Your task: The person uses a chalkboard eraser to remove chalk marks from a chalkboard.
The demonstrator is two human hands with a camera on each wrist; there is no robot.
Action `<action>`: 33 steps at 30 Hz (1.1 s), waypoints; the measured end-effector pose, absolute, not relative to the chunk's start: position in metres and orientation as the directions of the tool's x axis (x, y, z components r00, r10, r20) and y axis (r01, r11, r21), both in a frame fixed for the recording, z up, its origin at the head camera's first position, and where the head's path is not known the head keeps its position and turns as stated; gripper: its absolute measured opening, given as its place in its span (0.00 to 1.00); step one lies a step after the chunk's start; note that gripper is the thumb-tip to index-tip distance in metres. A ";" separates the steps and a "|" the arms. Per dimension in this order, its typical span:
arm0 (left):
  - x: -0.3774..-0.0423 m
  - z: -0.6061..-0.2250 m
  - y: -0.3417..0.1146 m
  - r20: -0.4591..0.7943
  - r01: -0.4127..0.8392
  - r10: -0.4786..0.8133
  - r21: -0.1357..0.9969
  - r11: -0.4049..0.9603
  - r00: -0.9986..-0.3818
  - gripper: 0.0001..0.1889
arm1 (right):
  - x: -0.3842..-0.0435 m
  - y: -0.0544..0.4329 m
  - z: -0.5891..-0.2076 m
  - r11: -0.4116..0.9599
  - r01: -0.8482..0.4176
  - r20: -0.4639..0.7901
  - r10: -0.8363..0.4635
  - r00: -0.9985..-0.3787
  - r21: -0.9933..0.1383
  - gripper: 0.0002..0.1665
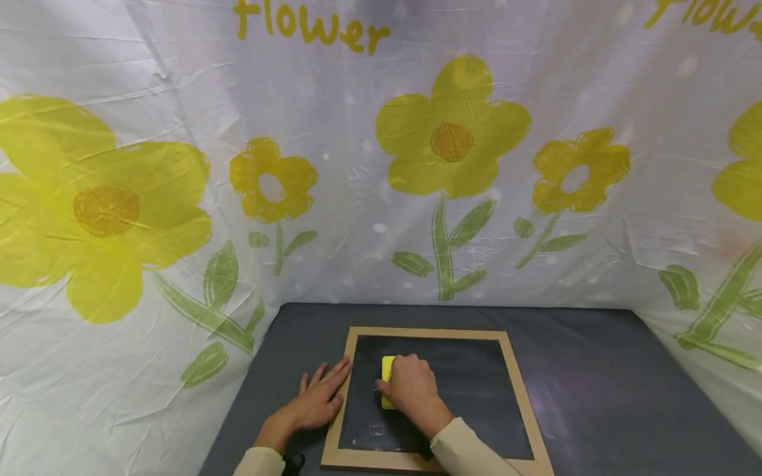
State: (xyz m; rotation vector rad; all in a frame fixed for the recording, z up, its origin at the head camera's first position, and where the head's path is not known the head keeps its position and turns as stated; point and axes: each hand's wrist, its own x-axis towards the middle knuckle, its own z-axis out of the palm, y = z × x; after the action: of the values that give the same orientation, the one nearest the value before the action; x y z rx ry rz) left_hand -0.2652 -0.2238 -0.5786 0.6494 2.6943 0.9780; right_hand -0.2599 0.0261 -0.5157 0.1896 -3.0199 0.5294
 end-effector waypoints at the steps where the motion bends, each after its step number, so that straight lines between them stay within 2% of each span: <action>1: -0.265 -0.577 -0.224 -0.042 0.331 0.467 0.650 0.684 -0.883 0.35 | -0.260 0.024 -0.516 0.933 -0.135 0.088 -0.112 -0.990 -0.335 0.31; 10: -0.258 -0.558 -0.217 -0.095 0.293 0.447 0.632 0.717 -0.890 0.36 | -0.262 0.009 -0.518 0.924 -0.157 0.087 -0.135 -0.987 -0.347 0.31; 16: -0.260 -0.560 -0.217 -0.114 0.281 0.440 0.622 0.731 -0.891 0.36 | -0.262 -0.001 -0.520 0.923 -0.180 0.095 -0.157 -0.983 -0.341 0.31; 24: -0.268 -0.579 -0.223 -0.074 0.315 0.456 0.624 0.715 -0.887 0.36 | -0.263 -0.004 -0.522 0.929 -0.175 0.106 -0.148 -0.983 -0.327 0.30; 33: -0.260 -0.563 -0.217 -0.122 0.274 0.423 0.598 0.753 -0.898 0.36 | -0.262 0.000 -0.520 0.925 -0.168 0.092 -0.145 -0.985 -0.341 0.26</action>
State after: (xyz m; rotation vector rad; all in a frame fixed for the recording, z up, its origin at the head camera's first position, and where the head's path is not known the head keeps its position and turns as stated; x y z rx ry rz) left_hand -0.2598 -0.2167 -0.5625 0.5469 2.7020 0.8649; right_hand -0.2617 -0.0001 -0.5203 0.2453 -3.0184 0.5428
